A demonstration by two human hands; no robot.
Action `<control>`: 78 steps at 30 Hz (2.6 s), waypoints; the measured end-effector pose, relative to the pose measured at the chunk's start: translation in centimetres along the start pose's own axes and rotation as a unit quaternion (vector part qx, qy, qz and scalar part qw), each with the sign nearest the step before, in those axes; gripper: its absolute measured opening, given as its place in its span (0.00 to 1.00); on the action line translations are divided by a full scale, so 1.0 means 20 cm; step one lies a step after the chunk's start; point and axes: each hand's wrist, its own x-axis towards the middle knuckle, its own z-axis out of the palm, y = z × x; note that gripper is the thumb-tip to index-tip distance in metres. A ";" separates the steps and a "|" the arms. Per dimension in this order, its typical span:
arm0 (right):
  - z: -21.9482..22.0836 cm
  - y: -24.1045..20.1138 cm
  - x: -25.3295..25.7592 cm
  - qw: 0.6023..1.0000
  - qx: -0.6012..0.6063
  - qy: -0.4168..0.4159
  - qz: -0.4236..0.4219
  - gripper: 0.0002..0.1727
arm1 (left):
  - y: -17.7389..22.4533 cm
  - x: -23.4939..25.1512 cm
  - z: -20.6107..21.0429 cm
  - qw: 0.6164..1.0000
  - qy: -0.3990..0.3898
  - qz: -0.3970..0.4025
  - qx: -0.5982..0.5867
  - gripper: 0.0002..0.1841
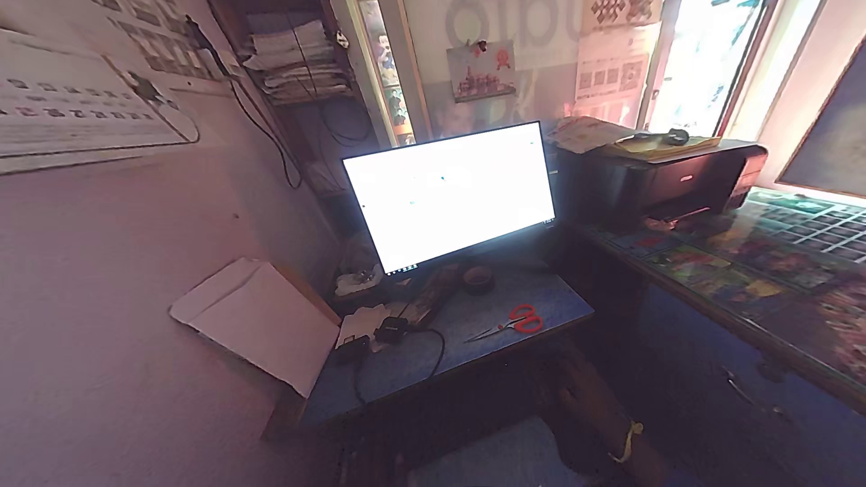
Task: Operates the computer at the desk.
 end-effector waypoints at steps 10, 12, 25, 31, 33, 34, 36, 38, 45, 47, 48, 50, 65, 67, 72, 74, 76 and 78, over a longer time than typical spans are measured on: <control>-0.01 -0.01 0.00 1.000 -0.005 -0.004 -0.001 0.31 | 0.01 0.00 0.00 1.000 0.008 -0.001 -0.009 0.36; -0.01 -0.01 0.00 1.000 -0.010 -0.002 -0.002 0.32 | 0.00 0.00 0.00 1.000 0.005 -0.002 -0.013 0.36; -0.02 -0.02 0.00 0.999 0.005 -0.031 0.025 0.32 | 0.00 0.01 -0.01 1.000 -0.001 -0.004 -0.003 0.35; -0.04 -0.03 0.01 0.999 0.003 -0.024 0.021 0.32 | 0.01 0.01 -0.01 1.000 -0.002 -0.005 0.001 0.35; -0.05 -0.04 0.01 0.999 0.003 -0.023 0.022 0.32 | 0.00 0.01 -0.02 1.000 0.000 -0.004 -0.002 0.35; -0.05 -0.04 0.01 1.000 0.002 -0.020 0.022 0.32 | 0.00 0.01 -0.02 1.000 0.002 -0.002 -0.003 0.36; -0.04 -0.04 0.01 1.000 -0.001 -0.019 0.023 0.32 | 0.00 0.02 -0.01 1.000 0.004 0.002 -0.004 0.36; -0.04 -0.03 0.01 1.000 -0.002 -0.015 0.021 0.32 | 0.00 0.02 -0.02 1.000 0.003 0.002 -0.005 0.36; -0.03 -0.03 0.04 1.000 -0.001 -0.015 0.008 0.32 | 0.01 0.02 -0.04 1.000 0.012 0.002 -0.007 0.35; -0.03 -0.02 0.04 1.000 -0.014 -0.022 0.011 0.32 | 0.01 0.01 -0.04 1.000 0.014 -0.003 -0.004 0.35; -0.03 -0.02 0.04 0.999 -0.018 -0.024 0.011 0.31 | 0.01 0.00 -0.03 1.000 0.017 -0.002 -0.004 0.35; -0.03 -0.03 0.06 0.999 -0.021 -0.027 0.013 0.31 | 0.01 -0.01 -0.03 1.000 0.029 0.002 -0.008 0.35; -0.06 -0.07 0.00 0.997 -0.029 -0.049 0.049 0.32 | 0.00 -0.01 0.01 0.998 0.047 0.011 0.034 0.35; -0.06 -0.07 0.01 0.998 -0.026 -0.038 0.051 0.31 | -0.03 0.00 0.06 0.998 0.057 0.007 0.032 0.37; -0.07 -0.07 0.01 0.997 -0.013 -0.040 0.064 0.33 | 0.01 0.01 0.03 0.998 0.061 0.003 0.018 0.37; -0.06 -0.07 0.01 0.998 -0.027 -0.042 0.040 0.33 | 0.00 0.02 0.05 0.998 0.056 0.006 0.027 0.37; -0.04 -0.06 0.00 0.998 -0.047 -0.029 0.010 0.33 | -0.04 0.01 0.07 0.998 0.053 0.015 0.022 0.37; -0.02 -0.04 -0.01 0.998 -0.054 -0.003 -0.008 0.33 | -0.05 0.01 0.06 0.999 0.025 0.021 0.004 0.37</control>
